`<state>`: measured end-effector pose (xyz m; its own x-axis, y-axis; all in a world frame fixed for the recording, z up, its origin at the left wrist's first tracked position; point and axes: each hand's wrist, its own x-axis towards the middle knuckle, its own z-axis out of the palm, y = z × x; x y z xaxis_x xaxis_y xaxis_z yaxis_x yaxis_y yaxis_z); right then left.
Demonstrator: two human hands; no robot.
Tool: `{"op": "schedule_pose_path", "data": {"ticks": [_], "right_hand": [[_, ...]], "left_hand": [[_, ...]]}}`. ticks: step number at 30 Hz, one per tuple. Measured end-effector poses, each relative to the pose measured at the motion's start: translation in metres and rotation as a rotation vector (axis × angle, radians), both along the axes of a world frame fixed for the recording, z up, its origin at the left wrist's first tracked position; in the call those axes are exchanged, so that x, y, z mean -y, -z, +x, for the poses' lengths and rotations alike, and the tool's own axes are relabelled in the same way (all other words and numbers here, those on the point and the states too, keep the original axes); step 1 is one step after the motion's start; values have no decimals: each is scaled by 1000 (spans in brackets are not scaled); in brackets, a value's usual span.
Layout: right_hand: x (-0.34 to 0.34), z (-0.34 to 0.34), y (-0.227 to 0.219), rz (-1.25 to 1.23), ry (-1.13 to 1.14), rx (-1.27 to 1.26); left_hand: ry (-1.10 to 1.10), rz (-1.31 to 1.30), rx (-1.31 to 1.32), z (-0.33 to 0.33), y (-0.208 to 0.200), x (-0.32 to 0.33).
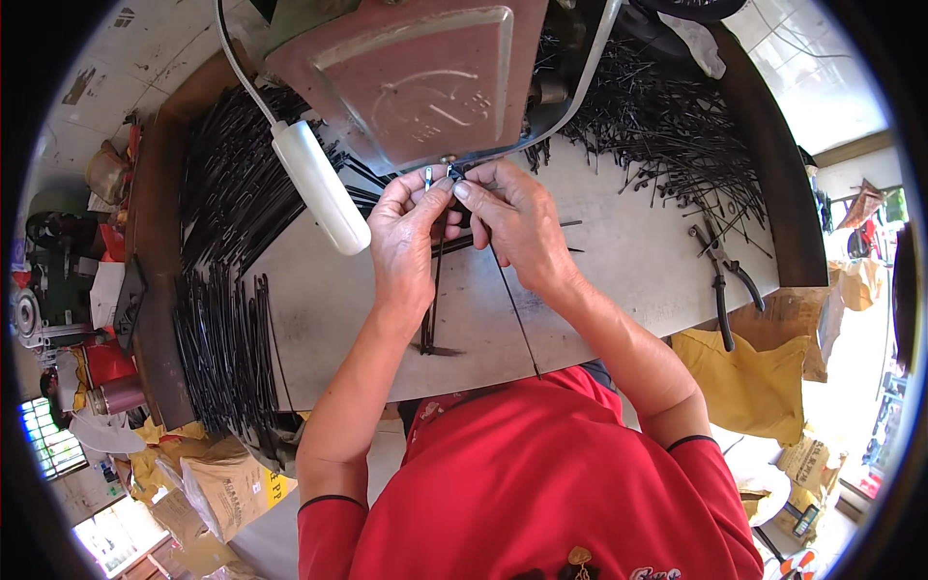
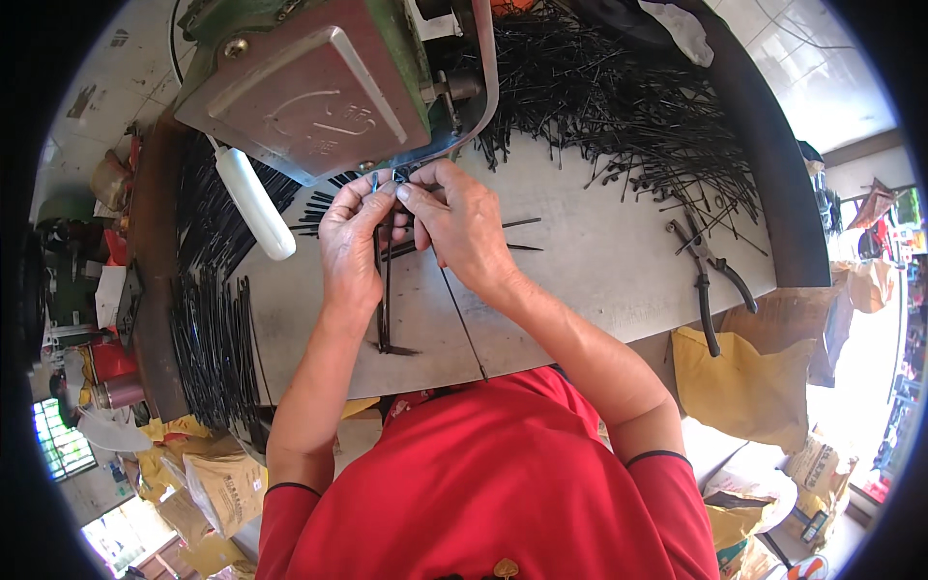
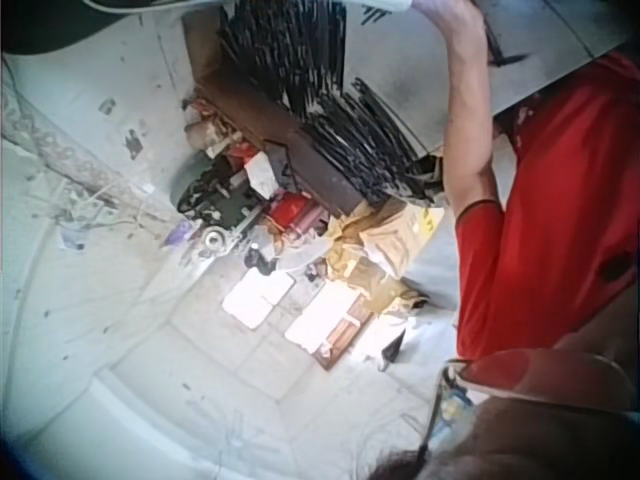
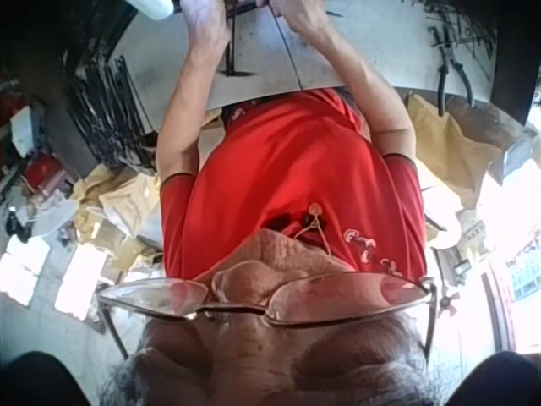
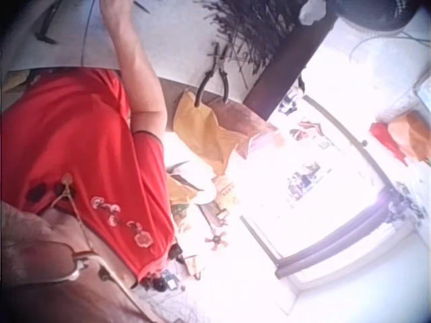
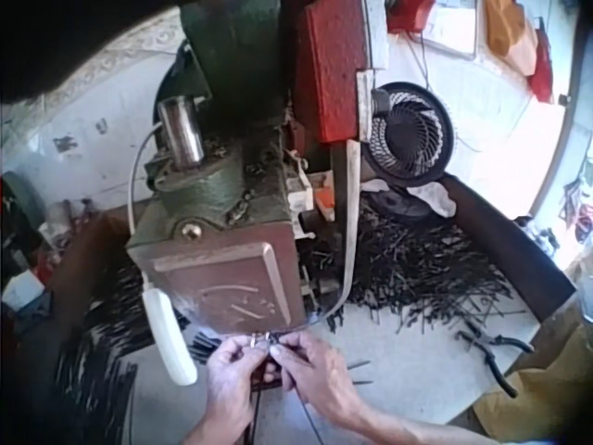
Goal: The person repeatedly picks up thin black metal rods from a pile on a workbench and inserts them into a stationary bending machine. They operate a lever to bend the rods and then place the finished pieces onto a separate pile. The process is continuous and repetitive throughout the clip.
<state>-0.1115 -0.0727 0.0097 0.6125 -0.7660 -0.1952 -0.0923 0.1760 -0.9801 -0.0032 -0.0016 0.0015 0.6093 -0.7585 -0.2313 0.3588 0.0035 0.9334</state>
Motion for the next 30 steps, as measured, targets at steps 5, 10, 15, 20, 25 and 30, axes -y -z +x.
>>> {"op": "schedule_pose_path", "data": {"ticks": [5,10,15,20,25,30], "right_hand": [[1,1,7,5,21,80],[7,1,6,25,-16,79],[20,0,2,71,-90,34],[16,-13,-5,34,-202,-147],[-3,-24,7,159,-96,63],[-3,-25,7,196,-106,95]], "left_hand": [[11,-26,-5,0,0,0],[20,10,-22,4,-3,2],[46,86,-63,9,-6,6],[52,24,-58,3,6,-7],[105,-29,-31,-3,9,-12],[133,-54,-27,-1,10,-9]]}}
